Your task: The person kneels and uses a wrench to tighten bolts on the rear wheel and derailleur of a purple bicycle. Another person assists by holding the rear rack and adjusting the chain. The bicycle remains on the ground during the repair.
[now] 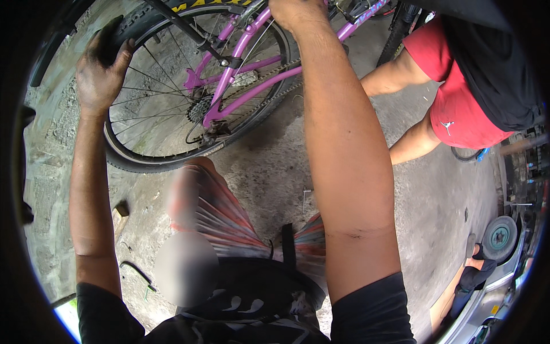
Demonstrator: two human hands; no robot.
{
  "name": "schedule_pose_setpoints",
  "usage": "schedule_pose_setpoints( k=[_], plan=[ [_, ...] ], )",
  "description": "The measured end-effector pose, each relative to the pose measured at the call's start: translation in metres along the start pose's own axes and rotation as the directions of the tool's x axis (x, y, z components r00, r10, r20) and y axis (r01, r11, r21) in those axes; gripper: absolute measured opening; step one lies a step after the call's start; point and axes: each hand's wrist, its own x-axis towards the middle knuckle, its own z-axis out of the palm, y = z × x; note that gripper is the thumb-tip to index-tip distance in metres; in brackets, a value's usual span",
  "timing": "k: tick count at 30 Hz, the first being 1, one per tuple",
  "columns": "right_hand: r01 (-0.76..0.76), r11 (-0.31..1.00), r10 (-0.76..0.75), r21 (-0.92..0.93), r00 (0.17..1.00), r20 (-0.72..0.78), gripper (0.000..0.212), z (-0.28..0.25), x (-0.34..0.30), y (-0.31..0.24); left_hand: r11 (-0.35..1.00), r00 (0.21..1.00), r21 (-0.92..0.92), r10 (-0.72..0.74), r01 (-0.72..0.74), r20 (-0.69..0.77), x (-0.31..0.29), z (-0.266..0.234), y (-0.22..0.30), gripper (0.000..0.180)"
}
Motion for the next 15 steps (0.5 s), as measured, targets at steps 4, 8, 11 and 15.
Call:
schedule_pose_setpoints(
  k=[4, 8, 11, 15],
  plan=[
    [0.012, 1.0, -0.013, -0.013, 0.996, -0.089, 0.074, 0.006, 0.008, 0.011, 1.0, 1.0, -0.013, -0.012, 0.012, 0.028, 0.003, 0.003, 0.001, 0.058],
    [0.043, 0.997, -0.048, -0.057, 0.994, -0.093, 0.076, 0.006, 0.0, 0.002, 1.0, 1.0, 0.021, 0.016, -0.016, 0.026, 0.003, -0.001, 0.002, 0.057],
    [-0.015, 0.999, 0.012, -0.036, 0.996, -0.084, 0.079, 0.006, -0.002, 0.001, 1.0, 0.999, 0.001, 0.03, -0.03, 0.011, 0.001, 0.001, 0.003, 0.056],
    [0.156, 0.984, -0.141, 0.081, 0.977, -0.163, 0.082, 0.012, -0.007, 0.01, 0.999, 0.999, -0.037, 0.028, -0.027, 0.021, 0.0, -0.001, 0.0, 0.054]
  ],
)
